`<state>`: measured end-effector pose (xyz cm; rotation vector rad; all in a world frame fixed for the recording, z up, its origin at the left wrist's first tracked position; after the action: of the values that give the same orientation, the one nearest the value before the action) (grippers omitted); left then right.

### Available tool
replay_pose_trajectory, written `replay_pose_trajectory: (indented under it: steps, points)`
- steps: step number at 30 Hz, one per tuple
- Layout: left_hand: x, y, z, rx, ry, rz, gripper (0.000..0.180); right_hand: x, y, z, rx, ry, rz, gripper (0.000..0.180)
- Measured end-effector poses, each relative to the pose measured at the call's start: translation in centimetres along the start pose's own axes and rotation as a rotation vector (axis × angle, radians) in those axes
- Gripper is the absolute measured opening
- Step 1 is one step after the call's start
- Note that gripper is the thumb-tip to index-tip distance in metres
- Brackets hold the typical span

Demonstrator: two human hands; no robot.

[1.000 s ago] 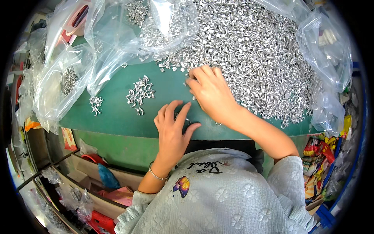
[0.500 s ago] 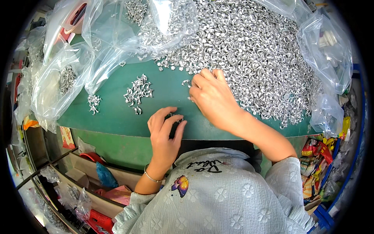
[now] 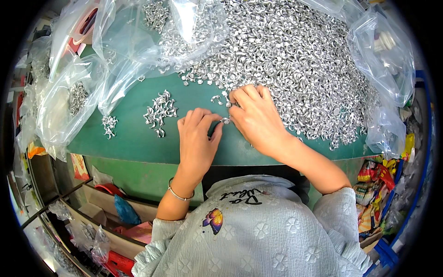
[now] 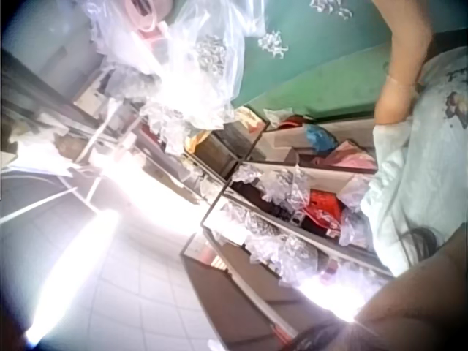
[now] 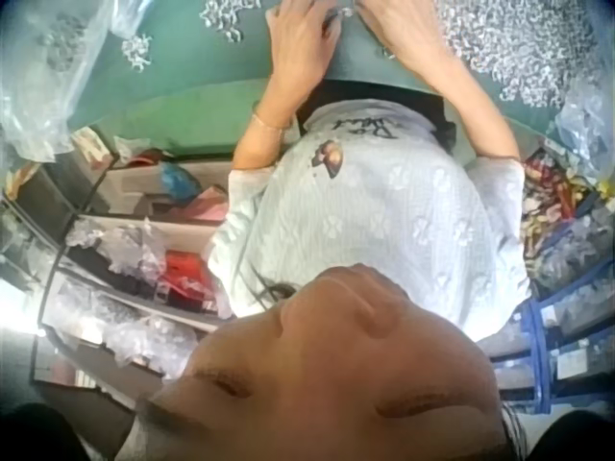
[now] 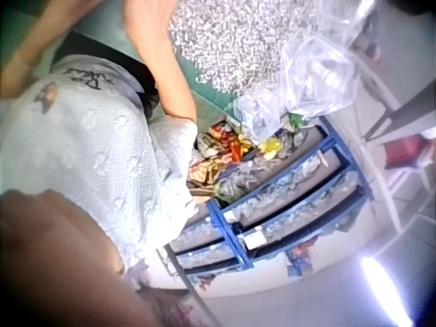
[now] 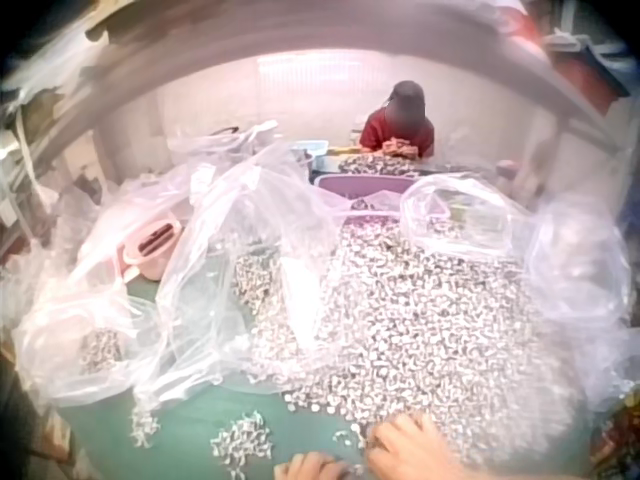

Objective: The person sorts small metal clover-shaped components by hand on a green workbench, picking them up from a pile and placing them into separate groups.

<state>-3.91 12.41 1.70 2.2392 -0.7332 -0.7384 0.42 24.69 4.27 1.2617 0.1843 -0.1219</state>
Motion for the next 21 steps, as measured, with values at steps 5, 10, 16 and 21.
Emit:
replay_pose_trajectory:
  steps: [5, 10, 16, 21]
  points:
    - [0.8, 2.1, 1.4, -0.065, 0.088, -0.131, 0.02, -0.1, 0.3, -0.8, -0.34, -0.108, 0.01, 0.008]
    - [1.3, 3.4, 2.3, -0.187, 0.193, -0.176, 0.022, -1.3, -0.8, 0.7, -0.283, 0.079, -0.056, 0.014]
    - [1.7, 3.8, 2.1, -0.122, 0.162, -0.131, 0.029, -0.8, 0.1, -1.7, -0.253, -0.091, -0.069, 0.013]
    - [0.2, 2.6, 1.4, -0.123, 0.085, -0.075, 0.027, -1.6, -0.1, -0.2, -0.239, -0.022, -0.071, 0.013]
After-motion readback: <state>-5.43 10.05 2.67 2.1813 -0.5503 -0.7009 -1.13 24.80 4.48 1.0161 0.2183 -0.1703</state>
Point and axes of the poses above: each hand's wrist, its own x-axis away from the middle knuckle, its own y-axis out of the back of the hand, z = x × y, the point moved 6 cm from there along -x, towards the middle knuckle, and after that the axes turned 4 degrees about -y, right-handed, at the moved point
